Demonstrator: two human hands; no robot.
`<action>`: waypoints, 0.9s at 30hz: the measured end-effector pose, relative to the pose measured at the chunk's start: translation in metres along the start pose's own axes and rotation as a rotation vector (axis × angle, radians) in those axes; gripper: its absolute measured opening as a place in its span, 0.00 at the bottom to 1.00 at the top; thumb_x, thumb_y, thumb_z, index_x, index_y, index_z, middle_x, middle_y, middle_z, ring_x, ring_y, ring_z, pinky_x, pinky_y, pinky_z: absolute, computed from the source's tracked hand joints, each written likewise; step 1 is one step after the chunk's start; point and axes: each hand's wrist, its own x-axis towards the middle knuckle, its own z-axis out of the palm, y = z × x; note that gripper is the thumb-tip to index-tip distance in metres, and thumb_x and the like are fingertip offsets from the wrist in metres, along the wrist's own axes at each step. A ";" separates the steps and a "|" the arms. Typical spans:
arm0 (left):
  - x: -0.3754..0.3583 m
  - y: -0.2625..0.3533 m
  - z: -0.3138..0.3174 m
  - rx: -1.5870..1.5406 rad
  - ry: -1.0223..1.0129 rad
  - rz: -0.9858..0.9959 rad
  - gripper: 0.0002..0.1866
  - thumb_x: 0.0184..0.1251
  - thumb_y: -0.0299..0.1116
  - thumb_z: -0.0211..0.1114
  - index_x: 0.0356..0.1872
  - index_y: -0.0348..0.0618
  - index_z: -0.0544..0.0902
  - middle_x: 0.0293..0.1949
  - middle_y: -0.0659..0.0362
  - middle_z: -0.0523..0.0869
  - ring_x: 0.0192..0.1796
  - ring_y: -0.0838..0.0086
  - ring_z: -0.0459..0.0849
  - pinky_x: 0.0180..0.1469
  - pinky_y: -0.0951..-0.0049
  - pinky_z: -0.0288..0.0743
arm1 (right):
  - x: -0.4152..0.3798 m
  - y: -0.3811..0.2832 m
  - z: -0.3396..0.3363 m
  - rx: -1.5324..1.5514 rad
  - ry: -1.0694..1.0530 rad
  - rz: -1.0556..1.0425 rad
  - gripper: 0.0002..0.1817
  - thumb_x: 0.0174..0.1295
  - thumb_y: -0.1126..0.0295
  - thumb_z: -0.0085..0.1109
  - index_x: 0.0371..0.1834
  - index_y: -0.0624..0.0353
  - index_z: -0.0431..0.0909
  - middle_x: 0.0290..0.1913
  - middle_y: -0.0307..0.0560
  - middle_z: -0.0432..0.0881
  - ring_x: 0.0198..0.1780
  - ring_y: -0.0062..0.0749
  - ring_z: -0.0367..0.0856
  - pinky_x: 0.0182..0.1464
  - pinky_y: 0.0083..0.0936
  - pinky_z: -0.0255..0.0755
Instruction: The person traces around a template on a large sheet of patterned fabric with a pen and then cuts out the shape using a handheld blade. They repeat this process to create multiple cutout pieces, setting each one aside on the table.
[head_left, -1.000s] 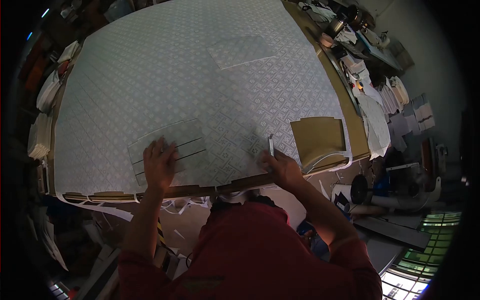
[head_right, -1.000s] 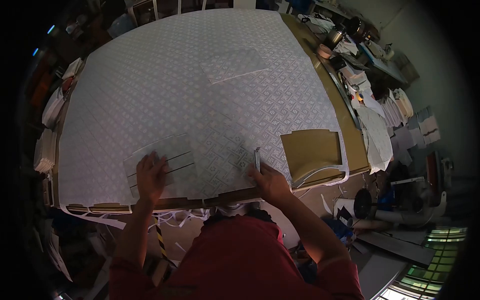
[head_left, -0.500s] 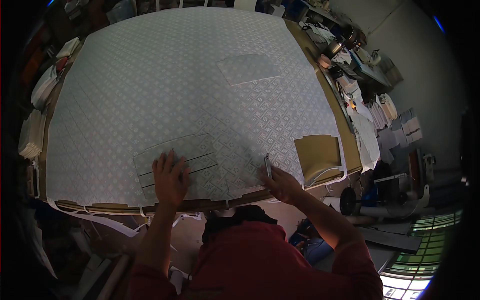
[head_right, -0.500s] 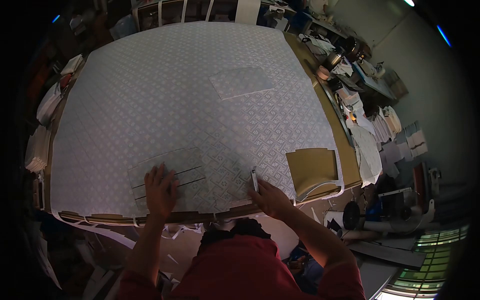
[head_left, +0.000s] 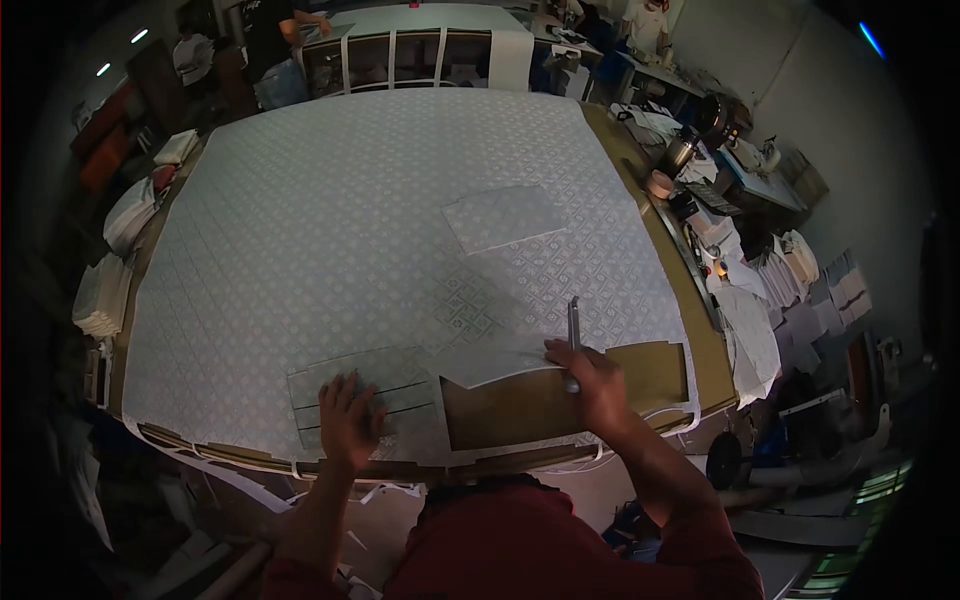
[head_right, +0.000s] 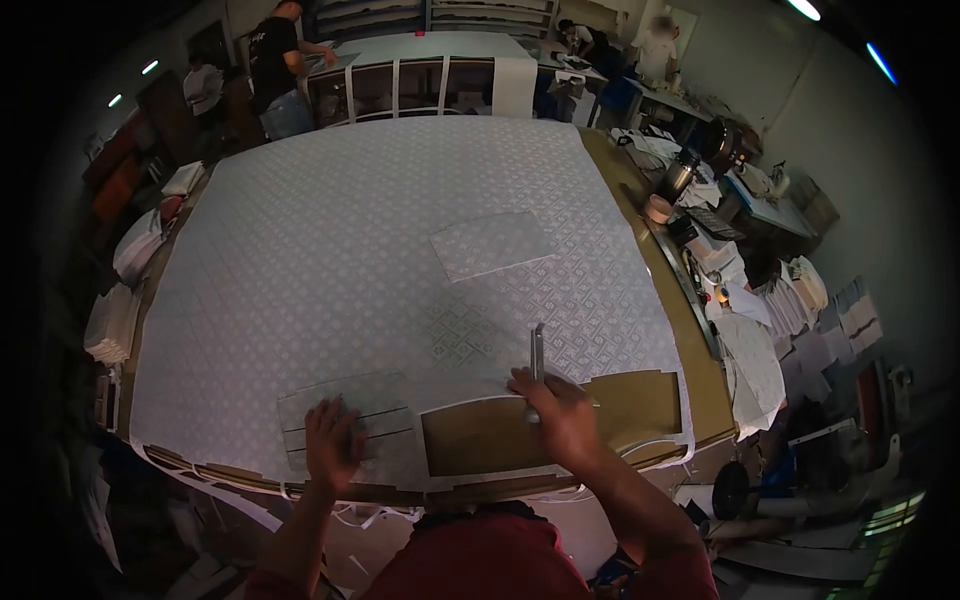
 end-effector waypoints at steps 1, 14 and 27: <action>0.000 0.000 0.000 -0.006 -0.001 0.008 0.22 0.65 0.44 0.74 0.57 0.48 0.86 0.67 0.44 0.81 0.71 0.39 0.74 0.74 0.36 0.62 | 0.015 0.009 -0.004 -0.089 0.121 -0.053 0.23 0.53 0.81 0.67 0.54 0.54 0.82 0.55 0.55 0.90 0.52 0.56 0.90 0.52 0.42 0.86; -0.003 0.008 0.007 0.090 0.025 -0.095 0.23 0.65 0.43 0.70 0.57 0.42 0.81 0.66 0.40 0.78 0.69 0.37 0.73 0.74 0.35 0.63 | 0.059 0.177 0.141 -0.066 -0.101 0.219 0.24 0.58 0.76 0.63 0.60 0.57 0.74 0.60 0.67 0.83 0.70 0.69 0.74 0.76 0.55 0.66; 0.002 0.004 0.006 0.072 -0.023 -0.024 0.23 0.64 0.43 0.70 0.56 0.41 0.83 0.66 0.37 0.78 0.69 0.36 0.73 0.74 0.35 0.63 | 0.052 0.168 0.146 -0.110 0.026 0.228 0.19 0.57 0.75 0.62 0.54 0.56 0.77 0.64 0.65 0.82 0.67 0.66 0.76 0.76 0.53 0.66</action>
